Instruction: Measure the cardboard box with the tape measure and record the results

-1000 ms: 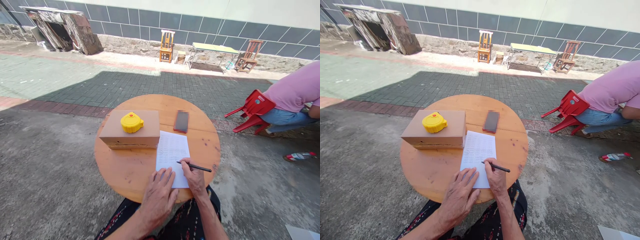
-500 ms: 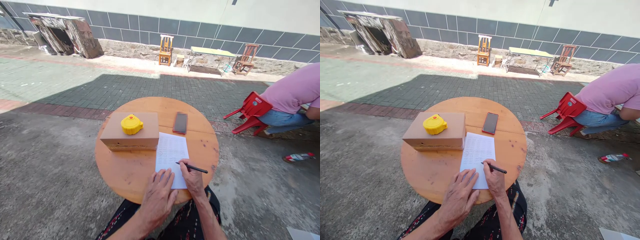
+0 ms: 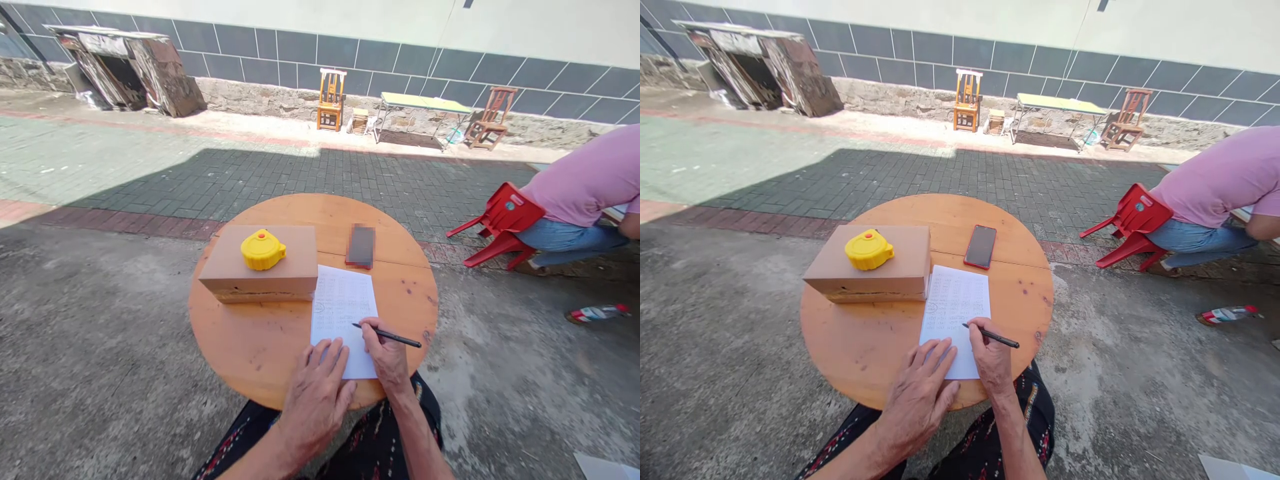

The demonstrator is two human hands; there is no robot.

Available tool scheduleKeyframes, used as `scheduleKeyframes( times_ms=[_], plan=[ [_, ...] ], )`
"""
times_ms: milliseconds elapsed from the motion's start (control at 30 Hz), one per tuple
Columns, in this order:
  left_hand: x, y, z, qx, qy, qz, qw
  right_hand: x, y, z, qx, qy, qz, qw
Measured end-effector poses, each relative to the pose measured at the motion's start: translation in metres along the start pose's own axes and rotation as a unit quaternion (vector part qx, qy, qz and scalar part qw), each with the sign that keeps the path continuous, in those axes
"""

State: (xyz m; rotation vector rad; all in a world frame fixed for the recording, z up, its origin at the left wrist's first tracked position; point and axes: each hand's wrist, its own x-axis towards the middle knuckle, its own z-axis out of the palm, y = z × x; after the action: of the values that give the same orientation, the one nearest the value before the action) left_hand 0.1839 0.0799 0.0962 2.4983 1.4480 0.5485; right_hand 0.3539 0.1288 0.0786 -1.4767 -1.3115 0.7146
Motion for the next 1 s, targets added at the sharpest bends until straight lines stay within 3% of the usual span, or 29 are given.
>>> scheduleKeyframes(
  times_ms=[233,400,700,1000],
  plan=[
    [-0.002,0.0,0.006,-0.005,0.051,0.011,0.999,0.004,-0.008,-0.005,0.138,0.013,0.059,0.989],
    [-0.001,0.001,0.005,-0.001,0.056,0.016,0.998,0.004,-0.015,-0.02,0.24,0.035,0.056,0.969],
    [-0.003,0.001,0.003,0.008,0.02,0.009,1.0,-0.002,-0.028,-0.02,0.094,0.002,0.042,0.995],
    [-0.002,0.001,0.0,-0.004,0.009,0.0,1.0,-0.003,-0.012,-0.004,0.043,-0.001,0.037,0.998]
  ],
)
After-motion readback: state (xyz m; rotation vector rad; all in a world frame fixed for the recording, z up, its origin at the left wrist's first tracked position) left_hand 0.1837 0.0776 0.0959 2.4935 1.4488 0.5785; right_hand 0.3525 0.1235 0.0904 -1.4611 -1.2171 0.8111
